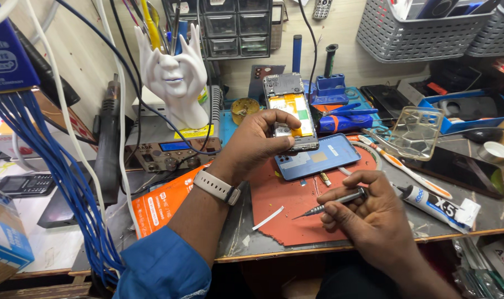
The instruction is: The person uses pliers to cut a small yellow connector, then uses tweezers to place a ribbon cable into a blue phone back cover. They then use a screwdriver to remove screws from a disassembled phone chassis and place the screws on the workbench.
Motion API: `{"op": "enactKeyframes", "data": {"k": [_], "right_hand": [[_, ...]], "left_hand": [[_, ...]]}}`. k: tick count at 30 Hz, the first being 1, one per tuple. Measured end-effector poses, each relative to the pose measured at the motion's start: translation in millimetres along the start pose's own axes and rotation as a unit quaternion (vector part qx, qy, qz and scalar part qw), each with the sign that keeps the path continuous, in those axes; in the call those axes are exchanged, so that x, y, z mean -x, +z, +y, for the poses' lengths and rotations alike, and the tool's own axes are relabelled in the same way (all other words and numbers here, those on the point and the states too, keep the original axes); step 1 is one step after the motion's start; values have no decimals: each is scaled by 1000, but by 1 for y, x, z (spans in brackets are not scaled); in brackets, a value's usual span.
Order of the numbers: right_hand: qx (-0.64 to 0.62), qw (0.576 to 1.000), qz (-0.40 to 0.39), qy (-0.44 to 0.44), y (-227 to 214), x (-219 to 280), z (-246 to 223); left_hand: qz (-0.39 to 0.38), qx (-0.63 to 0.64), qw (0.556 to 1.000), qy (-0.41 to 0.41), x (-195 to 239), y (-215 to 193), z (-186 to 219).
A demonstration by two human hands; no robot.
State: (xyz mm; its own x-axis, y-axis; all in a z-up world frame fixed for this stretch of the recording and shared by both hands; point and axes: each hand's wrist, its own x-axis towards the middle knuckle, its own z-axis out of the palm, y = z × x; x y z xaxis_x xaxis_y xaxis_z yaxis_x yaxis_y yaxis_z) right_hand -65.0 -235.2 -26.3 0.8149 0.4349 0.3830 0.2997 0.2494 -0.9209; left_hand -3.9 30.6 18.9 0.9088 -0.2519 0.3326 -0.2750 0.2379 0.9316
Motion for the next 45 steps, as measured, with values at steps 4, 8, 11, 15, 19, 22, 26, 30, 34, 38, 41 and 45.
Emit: {"op": "enactKeyframes", "data": {"k": [4, 8, 11, 15, 19, 22, 26, 30, 34, 38, 41, 45], "right_hand": [[44, 998, 18, 38, 1, 0, 4], [66, 997, 15, 39, 3, -1, 4], [45, 998, 29, 28, -1, 0, 8], [15, 998, 51, 15, -10, 1, 5], [-7, 994, 79, -72, -17, -6, -3], [30, 985, 132, -104, -17, -10, -4], [64, 982, 162, -74, -13, -18, -2], [68, 986, 142, -61, -12, -21, -1], [81, 987, 133, -38, -12, -24, -3], [106, 985, 134, -33, -11, -25, -6], [100, 986, 132, -23, -10, -25, -6], [112, 985, 132, -24, -10, -25, -6]], "left_hand": [[-9, 0, 999, -34, -3, 1, 1], [-11, -4, 999, -47, -3, 2, 1], [-7, -8, 999, -41, -2, 2, -2], [9, -41, 997, -64, -2, 3, -3], [-11, -89, 994, -67, -1, 5, -5], [-33, -82, 993, -81, 1, 11, -11], [-43, -39, 989, -137, 1, 19, -13], [-38, -87, 985, -143, 0, 22, -15], [-38, -64, 987, -143, 0, 22, -13], [-29, -50, 985, -164, 0, 23, -13], [-27, -3, 987, -159, 0, 24, -13], [-25, -26, 986, -162, 1, 25, -11]]}}
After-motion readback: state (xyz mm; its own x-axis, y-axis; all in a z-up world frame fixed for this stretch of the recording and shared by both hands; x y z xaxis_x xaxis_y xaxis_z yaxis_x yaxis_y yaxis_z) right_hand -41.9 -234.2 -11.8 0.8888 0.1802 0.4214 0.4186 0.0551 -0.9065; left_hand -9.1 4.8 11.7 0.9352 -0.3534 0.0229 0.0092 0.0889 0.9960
